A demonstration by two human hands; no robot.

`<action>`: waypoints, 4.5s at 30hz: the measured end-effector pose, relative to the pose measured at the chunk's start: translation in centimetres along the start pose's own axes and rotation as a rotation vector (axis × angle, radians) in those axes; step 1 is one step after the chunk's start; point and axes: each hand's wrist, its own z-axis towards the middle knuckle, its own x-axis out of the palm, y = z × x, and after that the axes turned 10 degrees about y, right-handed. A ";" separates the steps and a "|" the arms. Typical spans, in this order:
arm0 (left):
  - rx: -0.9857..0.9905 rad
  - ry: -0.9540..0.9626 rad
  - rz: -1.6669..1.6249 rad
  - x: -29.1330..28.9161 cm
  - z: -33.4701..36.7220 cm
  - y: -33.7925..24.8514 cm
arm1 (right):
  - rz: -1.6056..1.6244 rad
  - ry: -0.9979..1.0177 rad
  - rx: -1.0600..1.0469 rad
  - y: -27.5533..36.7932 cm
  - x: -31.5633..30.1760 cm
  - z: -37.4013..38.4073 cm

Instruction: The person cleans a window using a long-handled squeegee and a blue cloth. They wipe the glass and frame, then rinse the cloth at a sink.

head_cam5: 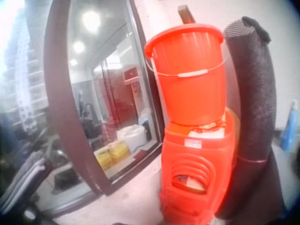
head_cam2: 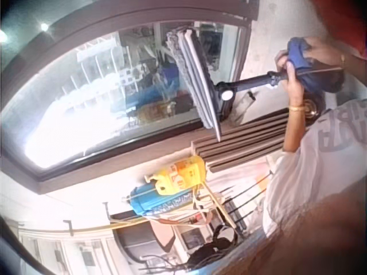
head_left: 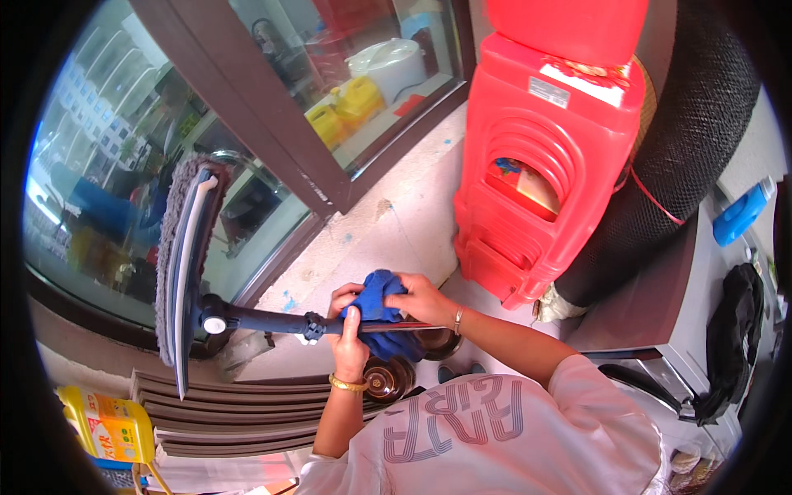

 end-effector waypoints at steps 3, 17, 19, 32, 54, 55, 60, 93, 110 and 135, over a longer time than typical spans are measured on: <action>0.075 -0.217 0.071 -2.5 0.2 -1.6 | -0.035 -0.182 -0.070 0.8 -1.1 2.4; -0.030 -0.540 0.023 -12.6 -4.3 -0.2 | -0.697 -0.846 -0.347 5.7 -18.4 20.6; -0.016 -0.599 -0.001 -12.8 -4.1 0.2 | -0.879 -0.987 -0.398 2.7 -20.0 22.5; 0.056 -0.881 0.081 -12.2 -2.2 -5.6 | -0.288 -0.996 -0.550 9.4 -25.5 22.9; -0.018 -1.059 0.316 -13.7 -3.5 -13.1 | -0.324 -1.592 -0.236 9.9 -35.5 28.5; -0.041 -1.144 0.359 -13.4 -3.1 -13.5 | -0.383 -1.588 -0.032 7.9 -36.4 27.9; 0.092 -0.878 0.256 -17.3 -7.7 -14.4 | -0.511 -1.645 0.190 4.9 -37.4 27.5; 0.170 -0.761 0.088 -17.4 -4.9 -12.5 | -1.164 -0.126 -0.848 6.6 -2.1 19.7; 0.161 -0.733 0.008 -16.1 -4.5 -12.8 | -2.169 0.565 -0.612 17.1 -2.9 25.9; 0.102 -0.859 0.123 -20.4 -1.0 -13.1 | -2.009 0.427 -0.749 18.0 -1.6 17.3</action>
